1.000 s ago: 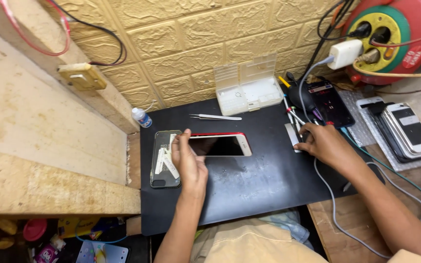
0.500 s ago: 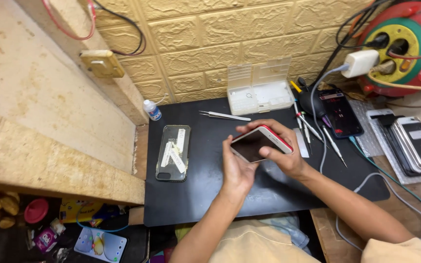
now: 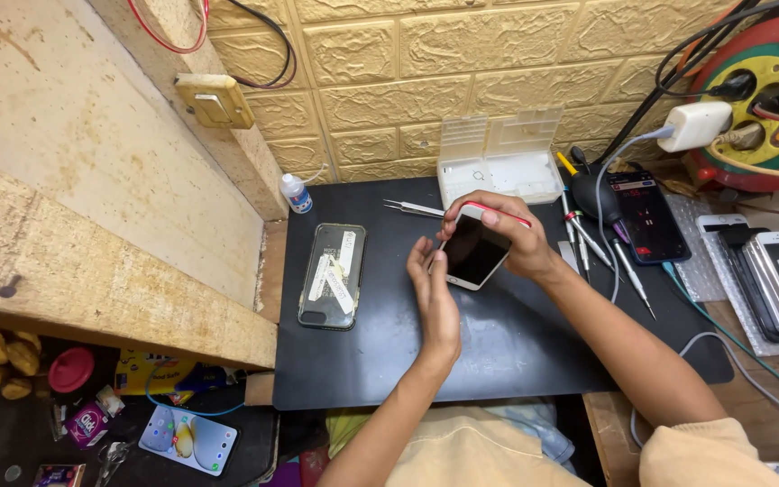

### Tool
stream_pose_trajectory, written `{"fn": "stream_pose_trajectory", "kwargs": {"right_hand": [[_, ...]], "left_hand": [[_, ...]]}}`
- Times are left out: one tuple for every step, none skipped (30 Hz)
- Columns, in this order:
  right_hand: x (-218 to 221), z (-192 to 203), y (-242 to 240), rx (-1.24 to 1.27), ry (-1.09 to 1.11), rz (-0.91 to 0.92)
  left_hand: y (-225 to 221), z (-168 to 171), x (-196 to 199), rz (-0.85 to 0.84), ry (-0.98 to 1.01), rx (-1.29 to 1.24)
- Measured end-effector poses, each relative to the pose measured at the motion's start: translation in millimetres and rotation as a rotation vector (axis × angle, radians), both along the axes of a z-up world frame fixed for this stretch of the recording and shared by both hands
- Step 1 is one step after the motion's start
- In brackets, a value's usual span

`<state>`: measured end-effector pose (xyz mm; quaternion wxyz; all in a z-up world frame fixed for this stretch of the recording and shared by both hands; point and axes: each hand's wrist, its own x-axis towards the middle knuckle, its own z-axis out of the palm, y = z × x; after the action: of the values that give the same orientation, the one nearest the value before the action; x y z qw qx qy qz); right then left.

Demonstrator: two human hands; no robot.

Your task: Disassembling a smartphone by removing bottom screws with a screwdriver and prying the screen away from the casing using a thin metal tool.

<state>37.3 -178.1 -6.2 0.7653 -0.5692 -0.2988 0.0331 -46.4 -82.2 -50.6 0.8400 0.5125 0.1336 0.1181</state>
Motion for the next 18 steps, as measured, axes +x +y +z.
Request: {"fn": "stream_pose_trajectory", "kwargs": {"right_hand": [[-0.2, 0.5, 1.7, 0.001, 0.001, 0.0], [-0.4, 1.0, 3.3, -0.019, 0.004, -0.001], [-0.7, 1.6, 5.0, -0.039, 0.007, -0.002], [-1.7, 4.6, 6.9, -0.039, 0.007, 0.0], [-2.8, 7.6, 8.9, -0.061, 0.001, -0.002], [-3.8, 10.7, 10.9, -0.082, -0.006, -0.004], [-2.3, 11.0, 11.8, -0.081, -0.006, -0.002], [-1.9, 10.7, 11.9, -0.106, -0.025, 0.004], [-1.5, 10.2, 12.1, -0.131, -0.043, 0.01], [-0.1, 9.3, 12.1, -0.131, -0.042, 0.011], [1.3, 8.3, 12.3, -0.129, -0.045, 0.035], [2.6, 7.2, 13.1, -0.129, -0.048, 0.063], [2.5, 5.3, 12.7, -0.129, -0.046, 0.067], [2.4, 3.2, 13.2, -0.098, -0.016, 0.094], [2.3, 1.3, 13.6, -0.067, 0.015, 0.121], [4.5, -3.5, 13.2, -0.066, 0.016, 0.122], [6.8, -8.2, 12.6, -0.049, 0.044, 0.139], [8.4, -13.2, 11.1, -0.031, 0.074, 0.153]], "left_hand": [[-0.3, -8.0, 0.0, 0.0, 0.001, 0.001], [-0.6, -15.9, 0.0, -0.023, -0.059, 0.166], [-0.9, -23.8, -0.1, -0.046, -0.119, 0.331], [-2.0, -21.5, -2.0, -0.045, -0.119, 0.331], [-3.0, -19.1, -4.1, -0.036, -0.153, 0.459], [-4.0, -16.6, -6.0, -0.028, -0.187, 0.588], [-3.4, -9.0, -6.2, -0.026, -0.187, 0.589], [-3.5, -2.0, -7.5, 0.0, -0.197, 0.687], [-3.5, 4.9, -8.8, 0.026, -0.207, 0.785], [-3.6, 2.4, -5.4, 0.026, -0.205, 0.785], [-3.6, -0.1, -2.2, 0.072, -0.204, 0.827], [-3.3, -2.8, 0.7, 0.121, -0.2, 0.867], [-5.6, -8.0, 3.5, 0.124, -0.197, 0.867], [-7.1, -13.3, 6.2, 0.177, -0.202, 0.893], [-8.6, -18.6, 8.9, 0.231, -0.207, 0.918], [-9.2, -16.6, 7.7, 0.231, -0.206, 0.919], [-10.2, -14.6, 6.7, 0.272, -0.227, 0.913], [-11.7, -12.8, 5.0, 0.309, -0.247, 0.906]]}}
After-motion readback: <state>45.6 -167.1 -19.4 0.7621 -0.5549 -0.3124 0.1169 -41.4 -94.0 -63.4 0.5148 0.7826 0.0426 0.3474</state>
